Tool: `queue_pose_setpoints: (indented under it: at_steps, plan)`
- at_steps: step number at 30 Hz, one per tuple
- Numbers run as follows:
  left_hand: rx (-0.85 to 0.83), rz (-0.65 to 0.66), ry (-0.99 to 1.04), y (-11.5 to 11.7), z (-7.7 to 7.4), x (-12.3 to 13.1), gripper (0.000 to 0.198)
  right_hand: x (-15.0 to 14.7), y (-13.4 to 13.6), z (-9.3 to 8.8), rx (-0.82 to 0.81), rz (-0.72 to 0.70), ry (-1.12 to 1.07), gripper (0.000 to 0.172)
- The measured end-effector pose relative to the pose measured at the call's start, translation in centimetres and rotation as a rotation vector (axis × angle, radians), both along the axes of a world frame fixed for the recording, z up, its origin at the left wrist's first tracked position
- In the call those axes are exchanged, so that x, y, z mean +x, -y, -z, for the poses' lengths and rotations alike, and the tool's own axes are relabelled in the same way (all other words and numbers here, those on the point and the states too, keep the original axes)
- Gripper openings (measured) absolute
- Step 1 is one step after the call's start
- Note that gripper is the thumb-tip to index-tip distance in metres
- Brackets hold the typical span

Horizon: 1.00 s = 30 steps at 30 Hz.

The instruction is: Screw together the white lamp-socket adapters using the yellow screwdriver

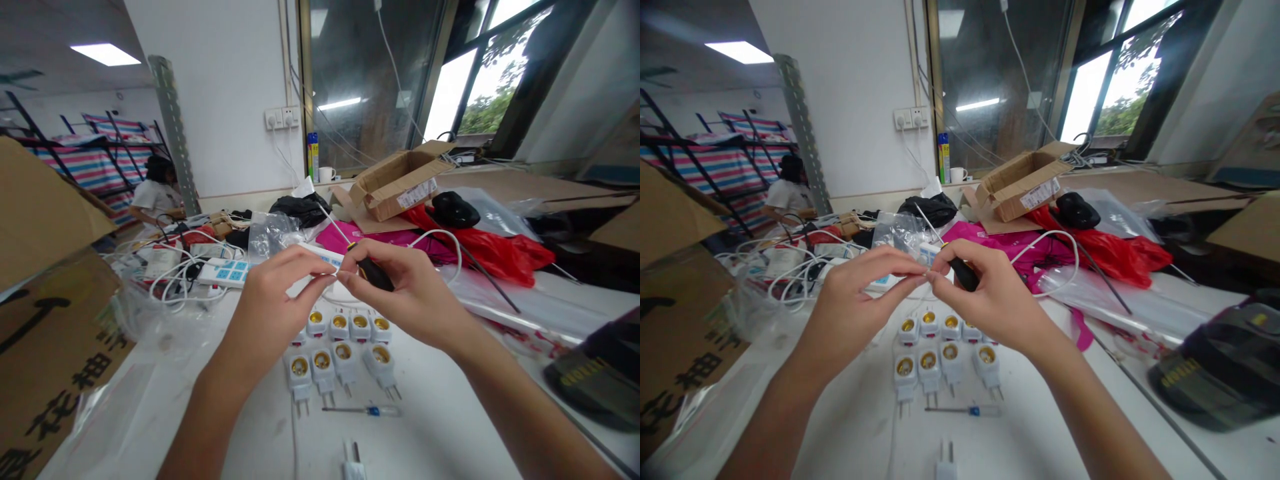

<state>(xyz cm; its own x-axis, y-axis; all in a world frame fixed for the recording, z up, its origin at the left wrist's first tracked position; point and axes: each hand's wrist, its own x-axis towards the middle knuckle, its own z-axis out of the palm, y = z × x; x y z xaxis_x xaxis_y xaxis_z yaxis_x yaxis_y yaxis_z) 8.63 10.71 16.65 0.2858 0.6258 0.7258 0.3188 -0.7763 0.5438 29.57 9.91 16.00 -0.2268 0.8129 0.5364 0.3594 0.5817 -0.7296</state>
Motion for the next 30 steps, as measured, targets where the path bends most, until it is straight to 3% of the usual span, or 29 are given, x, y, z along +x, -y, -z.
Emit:
queue_pose_setpoints:
  at_steps: [5,13,30]
  plan:
    - [0.057,0.004,-0.046,0.1,0.1,0.0,0.011,0.0,0.0,0.2,-0.054,-0.034,-0.009,0.018]
    - [0.336,0.019,-0.097,-0.5,0.8,-0.5,0.011,0.1,-0.1,0.2,-0.092,-0.070,-0.040,0.021]
    - [0.393,-0.102,-0.213,0.1,0.4,-0.9,0.016,0.2,-0.2,0.6,-0.202,-0.107,-0.034,0.028]
